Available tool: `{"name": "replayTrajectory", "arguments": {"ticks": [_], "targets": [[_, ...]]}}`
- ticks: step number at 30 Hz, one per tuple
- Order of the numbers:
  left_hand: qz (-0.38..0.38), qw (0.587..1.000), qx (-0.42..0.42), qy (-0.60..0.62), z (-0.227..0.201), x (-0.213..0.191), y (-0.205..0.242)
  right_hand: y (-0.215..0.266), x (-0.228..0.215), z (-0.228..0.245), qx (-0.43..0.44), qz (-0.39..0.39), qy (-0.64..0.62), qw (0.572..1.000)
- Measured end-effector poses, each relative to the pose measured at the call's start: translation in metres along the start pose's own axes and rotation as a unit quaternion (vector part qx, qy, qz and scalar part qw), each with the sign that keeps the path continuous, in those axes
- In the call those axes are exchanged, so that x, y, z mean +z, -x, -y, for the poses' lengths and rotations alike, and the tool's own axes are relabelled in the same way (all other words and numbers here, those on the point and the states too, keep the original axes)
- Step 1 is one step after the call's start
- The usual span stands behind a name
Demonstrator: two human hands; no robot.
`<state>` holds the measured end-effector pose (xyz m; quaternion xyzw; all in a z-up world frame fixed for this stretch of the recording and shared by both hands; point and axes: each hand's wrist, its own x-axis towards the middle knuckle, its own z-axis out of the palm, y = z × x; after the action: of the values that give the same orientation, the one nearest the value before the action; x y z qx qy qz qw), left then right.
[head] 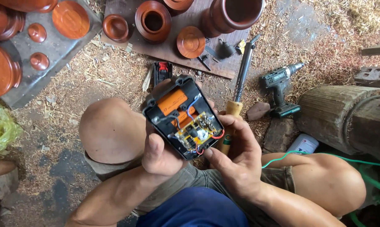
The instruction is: The person sits on the ground repairing a cordless drill battery pack. They unscrew and open the casing with a screwdriver, test the pack on a small fan, solder wires to the battery terminals with a soldering iron, and handle the exposed battery cells and circuit board.
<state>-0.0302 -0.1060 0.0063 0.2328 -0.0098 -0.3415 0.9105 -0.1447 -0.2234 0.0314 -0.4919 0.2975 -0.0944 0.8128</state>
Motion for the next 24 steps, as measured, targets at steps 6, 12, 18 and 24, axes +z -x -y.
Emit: {"name": "replayTrajectory", "arguments": {"ticks": [6,12,18,24], "targets": [[0.010,0.999,-0.036,0.027,-0.002,0.000,-0.003,-0.002,0.002,-0.001,-0.052,0.021,0.038,0.998],[0.033,0.998,-0.047,0.032,-0.005,0.002,-0.006,0.000,-0.012,0.002,-0.096,0.047,0.075,0.991],[0.035,0.999,-0.010,-0.005,-0.005,0.001,-0.005,0.000,-0.030,0.007,-0.134,0.043,0.131,0.981],[0.038,0.999,0.024,-0.027,0.001,-0.005,-0.003,-0.004,-0.046,0.013,-0.147,0.012,0.119,0.982]]}}
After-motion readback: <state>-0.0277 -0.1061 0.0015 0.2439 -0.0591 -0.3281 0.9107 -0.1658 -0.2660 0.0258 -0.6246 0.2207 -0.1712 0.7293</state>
